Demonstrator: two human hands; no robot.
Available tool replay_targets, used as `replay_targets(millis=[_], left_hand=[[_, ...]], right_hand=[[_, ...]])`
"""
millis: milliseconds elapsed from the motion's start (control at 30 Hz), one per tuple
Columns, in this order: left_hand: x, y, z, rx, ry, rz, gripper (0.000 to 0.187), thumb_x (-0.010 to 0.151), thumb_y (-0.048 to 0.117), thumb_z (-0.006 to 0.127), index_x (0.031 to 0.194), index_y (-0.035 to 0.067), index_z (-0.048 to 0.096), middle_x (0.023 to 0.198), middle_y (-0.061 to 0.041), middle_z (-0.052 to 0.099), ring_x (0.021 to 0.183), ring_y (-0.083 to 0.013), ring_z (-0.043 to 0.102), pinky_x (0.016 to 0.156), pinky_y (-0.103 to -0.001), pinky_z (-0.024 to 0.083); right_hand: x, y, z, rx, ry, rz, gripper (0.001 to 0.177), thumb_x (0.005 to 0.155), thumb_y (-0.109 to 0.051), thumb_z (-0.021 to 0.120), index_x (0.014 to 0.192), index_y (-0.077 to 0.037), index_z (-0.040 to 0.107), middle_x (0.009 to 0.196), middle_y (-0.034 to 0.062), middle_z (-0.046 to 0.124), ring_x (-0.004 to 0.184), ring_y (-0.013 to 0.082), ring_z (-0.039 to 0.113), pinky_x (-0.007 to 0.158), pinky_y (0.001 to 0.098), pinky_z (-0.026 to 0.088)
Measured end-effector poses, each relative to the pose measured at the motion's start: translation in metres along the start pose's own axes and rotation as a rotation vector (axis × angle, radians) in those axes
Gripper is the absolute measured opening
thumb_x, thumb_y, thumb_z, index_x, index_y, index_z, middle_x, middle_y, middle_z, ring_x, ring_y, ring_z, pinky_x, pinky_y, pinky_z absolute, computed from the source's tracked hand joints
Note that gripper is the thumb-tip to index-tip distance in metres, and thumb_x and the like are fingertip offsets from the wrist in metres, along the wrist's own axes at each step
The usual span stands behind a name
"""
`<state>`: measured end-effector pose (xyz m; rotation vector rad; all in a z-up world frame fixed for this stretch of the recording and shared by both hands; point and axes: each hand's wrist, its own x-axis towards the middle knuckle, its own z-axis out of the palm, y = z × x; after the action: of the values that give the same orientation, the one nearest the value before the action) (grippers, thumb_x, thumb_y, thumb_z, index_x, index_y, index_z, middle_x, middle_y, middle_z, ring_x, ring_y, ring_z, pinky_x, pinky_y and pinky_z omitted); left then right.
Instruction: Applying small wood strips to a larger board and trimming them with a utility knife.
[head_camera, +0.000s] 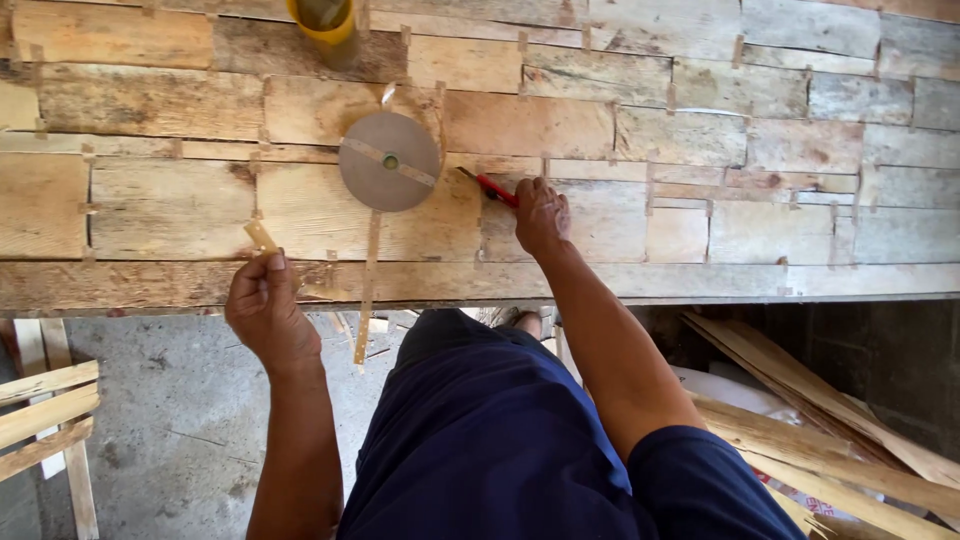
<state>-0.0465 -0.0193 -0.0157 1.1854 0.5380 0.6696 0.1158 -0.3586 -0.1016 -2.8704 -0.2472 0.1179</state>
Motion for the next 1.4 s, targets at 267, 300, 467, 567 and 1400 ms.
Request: replay_targets(millis=[267, 300, 467, 567, 1400], left_hand=[[-0.048, -0.006, 0.017, -0.042, 0.055, -0.033, 0.005, 0.102, -0.001, 0.075, 0.105, -0.002, 0.071, 0.088, -0.005, 0.069, 0.072, -0.0074, 0.055, 0.064, -0.019, 0.042], [-0.055, -0.007, 0.023, -0.057, 0.042, -0.043, 0.005, 0.101, -0.001, 0.074, 0.105, -0.002, 0.071, 0.09, -0.005, 0.07, 0.073, -0.0072, 0.056, 0.066, -0.02, 0.044], [-0.09, -0.018, 0.056, -0.111, 0.011, -0.046, 0.008, 0.098, -0.002, 0.075, 0.105, -0.002, 0.07, 0.096, -0.005, 0.072, 0.085, -0.008, 0.064, 0.08, -0.021, 0.051], [-0.115, -0.023, 0.073, -0.102, 0.009, -0.08, 0.009, 0.096, 0.0, 0.076, 0.103, -0.001, 0.072, 0.093, -0.004, 0.072, 0.082, -0.008, 0.064, 0.076, -0.02, 0.051], [-0.256, -0.06, 0.091, 0.052, 0.104, -0.11, 0.013, 0.097, 0.01, 0.079, 0.097, -0.001, 0.073, 0.079, 0.002, 0.063, 0.068, -0.0047, 0.052, 0.063, -0.019, 0.04]], right_hand=[[-0.066, 0.069, 0.008, 0.183, -0.002, 0.038, 0.029, 0.079, 0.007, 0.063, 0.104, -0.005, 0.055, 0.102, 0.0194, 0.066, 0.098, 0.0428, 0.063, 0.083, 0.0518, 0.05], [-0.083, 0.08, 0.005, 0.333, -0.003, 0.087, 0.024, 0.087, 0.001, 0.064, 0.108, -0.005, 0.053, 0.094, 0.018, 0.067, 0.091, 0.0419, 0.064, 0.078, 0.0516, 0.049], [-0.169, 0.134, -0.009, 0.72, 0.113, 0.26, 0.026, 0.09, -0.012, 0.077, 0.098, -0.003, 0.054, 0.074, 0.0071, 0.058, 0.067, 0.022, 0.055, 0.06, 0.0381, 0.047], [-0.213, 0.186, 0.021, 0.919, 0.231, 0.642, 0.018, 0.097, -0.014, 0.077, 0.092, -0.006, 0.061, 0.077, -0.0011, 0.058, 0.066, 0.0097, 0.05, 0.06, 0.0277, 0.044], [-0.214, 0.276, -0.019, 1.847, 0.516, 1.303, 0.038, 0.1, -0.031, 0.064, 0.135, -0.018, 0.058, 0.105, -0.0025, 0.056, 0.093, 0.0162, 0.052, 0.082, 0.043, 0.049]])
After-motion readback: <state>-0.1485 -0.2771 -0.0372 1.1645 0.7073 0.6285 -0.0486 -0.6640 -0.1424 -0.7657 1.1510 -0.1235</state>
